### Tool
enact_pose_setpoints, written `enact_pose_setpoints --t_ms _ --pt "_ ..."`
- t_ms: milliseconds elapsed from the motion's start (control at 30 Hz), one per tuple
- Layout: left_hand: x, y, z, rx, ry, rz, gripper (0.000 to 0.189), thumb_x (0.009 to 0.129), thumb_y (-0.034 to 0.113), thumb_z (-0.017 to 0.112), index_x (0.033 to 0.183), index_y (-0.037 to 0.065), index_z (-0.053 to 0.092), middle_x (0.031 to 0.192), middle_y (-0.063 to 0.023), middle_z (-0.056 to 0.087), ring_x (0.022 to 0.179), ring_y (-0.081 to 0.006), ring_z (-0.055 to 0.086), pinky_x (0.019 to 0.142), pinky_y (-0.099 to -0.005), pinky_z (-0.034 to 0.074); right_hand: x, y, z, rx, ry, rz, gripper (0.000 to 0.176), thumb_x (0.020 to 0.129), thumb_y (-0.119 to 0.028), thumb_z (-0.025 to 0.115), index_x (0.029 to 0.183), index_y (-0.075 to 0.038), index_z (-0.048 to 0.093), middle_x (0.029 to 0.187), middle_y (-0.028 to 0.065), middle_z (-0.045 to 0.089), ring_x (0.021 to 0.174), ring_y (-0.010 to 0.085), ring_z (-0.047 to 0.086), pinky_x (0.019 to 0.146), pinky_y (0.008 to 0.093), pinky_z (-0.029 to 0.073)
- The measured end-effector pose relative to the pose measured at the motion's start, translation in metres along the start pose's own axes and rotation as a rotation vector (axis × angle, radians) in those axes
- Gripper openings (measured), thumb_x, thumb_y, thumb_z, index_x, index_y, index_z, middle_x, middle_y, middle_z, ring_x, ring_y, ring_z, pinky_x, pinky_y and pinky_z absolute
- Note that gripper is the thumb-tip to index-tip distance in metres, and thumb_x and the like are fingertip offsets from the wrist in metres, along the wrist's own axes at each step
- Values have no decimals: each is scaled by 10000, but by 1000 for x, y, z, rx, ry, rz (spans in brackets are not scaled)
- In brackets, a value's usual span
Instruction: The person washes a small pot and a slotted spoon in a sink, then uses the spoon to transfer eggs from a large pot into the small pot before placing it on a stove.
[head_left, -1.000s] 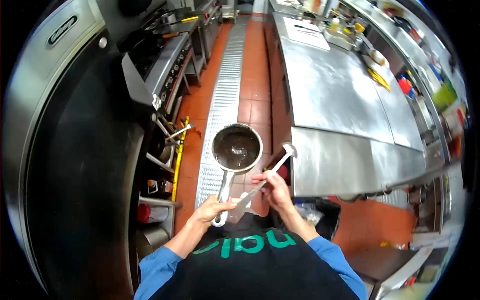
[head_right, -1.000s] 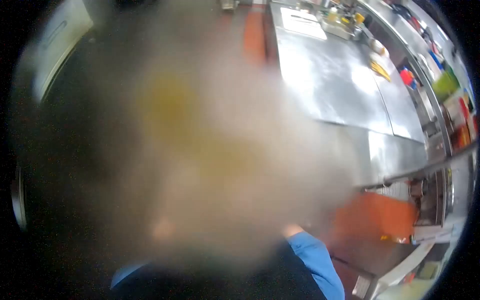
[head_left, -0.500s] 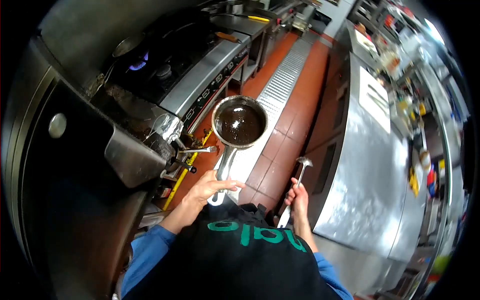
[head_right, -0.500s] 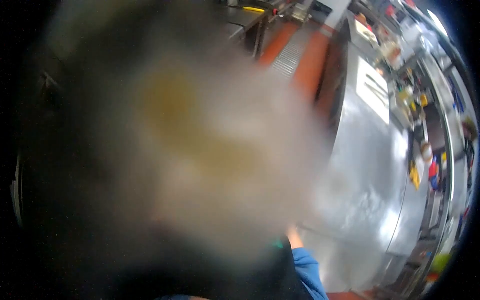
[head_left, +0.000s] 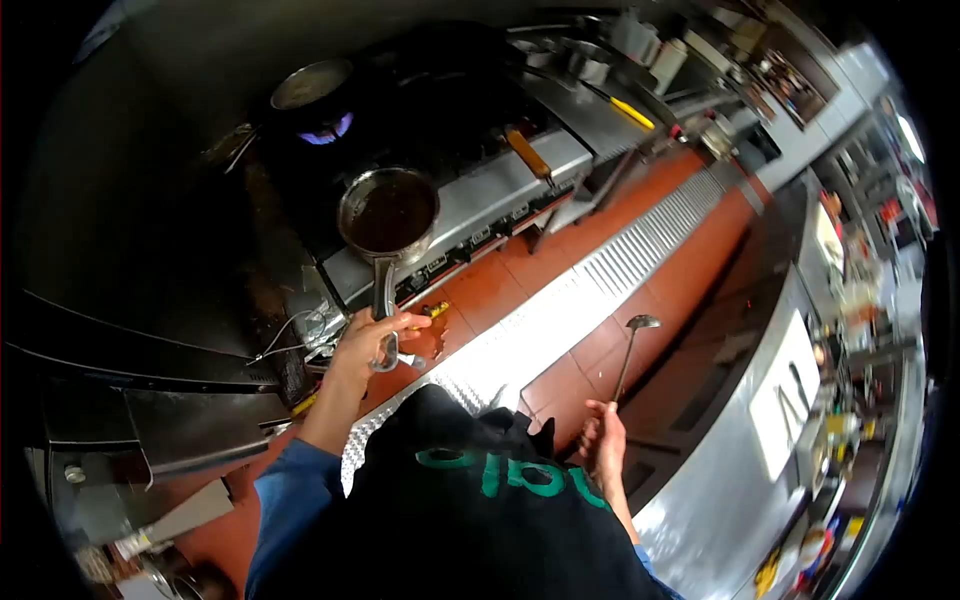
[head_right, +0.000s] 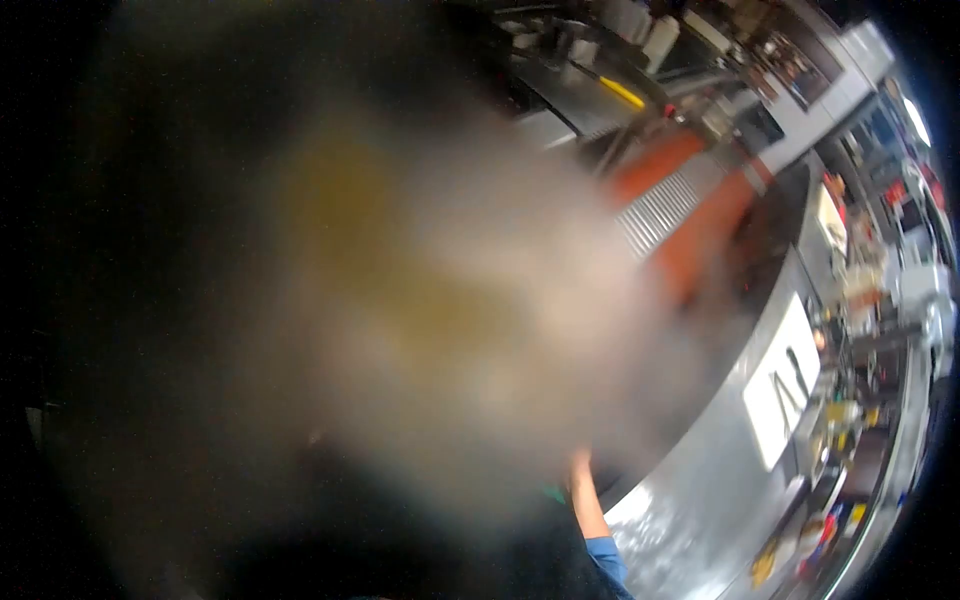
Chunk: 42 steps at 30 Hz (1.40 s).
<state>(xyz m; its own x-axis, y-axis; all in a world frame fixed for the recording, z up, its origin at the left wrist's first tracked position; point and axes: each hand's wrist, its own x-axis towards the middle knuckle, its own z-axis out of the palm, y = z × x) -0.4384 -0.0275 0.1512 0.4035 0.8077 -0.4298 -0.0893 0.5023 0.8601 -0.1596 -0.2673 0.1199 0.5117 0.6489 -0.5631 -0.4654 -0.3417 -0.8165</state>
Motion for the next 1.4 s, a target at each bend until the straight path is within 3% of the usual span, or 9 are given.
enact_pose_setpoints --t_ms 100,300,333,600,733,933,1167,1300,1400 --pt "28 21 2 -70 188 -38 257 763 135 659 886 13 469 907 -152 651 744 -130 620 396 -138 314 52 -49 -16 -270 -79 -184 577 896 -550 318 1012 -25 528 455 -39 318 353 63 267 348 217 209" --pt "85 39 -28 -132 250 27 304 762 120 655 914 11 415 902 -152 653 721 -119 599 400 -121 313 118 -109 20 -358 -255 -241 563 917 -500 303 962 -2 563 442 -33 327 348 56 277 340 215 211" --pt "81 55 -15 -113 365 52 248 758 119 660 866 -2 473 899 -156 652 709 -129 603 411 -120 344 122 -115 31 -366 -297 -255 562 919 -497 302 964 0 559 445 -33 326 348 56 274 340 215 208" --pt "131 59 -34 -200 328 51 179 744 156 679 783 1 600 891 -148 652 680 -124 609 474 -118 432 146 -154 96 -453 -379 -279 556 936 -462 262 979 8 555 480 -39 322 389 54 267 380 209 212" --pt "146 55 -36 -225 291 108 182 774 201 655 769 24 612 847 -126 656 669 -149 614 584 -232 483 169 -165 121 -528 -464 -339 545 931 -461 276 985 -4 567 496 -43 339 405 47 259 388 209 203" --pt "148 50 -52 -274 269 50 221 794 255 638 793 34 625 826 -115 656 750 -191 630 574 -276 445 178 -168 166 -501 -734 -230 527 942 -449 274 926 -12 567 462 -36 330 394 50 267 383 212 221" --pt "143 53 -47 -161 267 28 282 827 338 596 801 57 608 842 -116 655 817 -215 632 550 -255 444 190 -175 198 -670 -682 -263 545 924 -488 309 871 -24 590 479 -41 346 401 49 287 388 210 234" --pt "141 46 -34 -546 247 86 531 835 522 490 888 7 608 901 -150 644 777 -245 635 469 -206 441 215 -183 199 -716 -591 -361 462 907 -440 416 855 -14 586 505 -32 383 450 52 336 421 217 264" --pt "138 49 -34 -811 203 60 696 789 627 459 923 -42 594 899 -186 632 787 -270 632 499 -269 524 252 -208 202 -845 -494 -577 380 893 -363 484 804 -9 589 520 -8 431 487 80 399 456 242 322"
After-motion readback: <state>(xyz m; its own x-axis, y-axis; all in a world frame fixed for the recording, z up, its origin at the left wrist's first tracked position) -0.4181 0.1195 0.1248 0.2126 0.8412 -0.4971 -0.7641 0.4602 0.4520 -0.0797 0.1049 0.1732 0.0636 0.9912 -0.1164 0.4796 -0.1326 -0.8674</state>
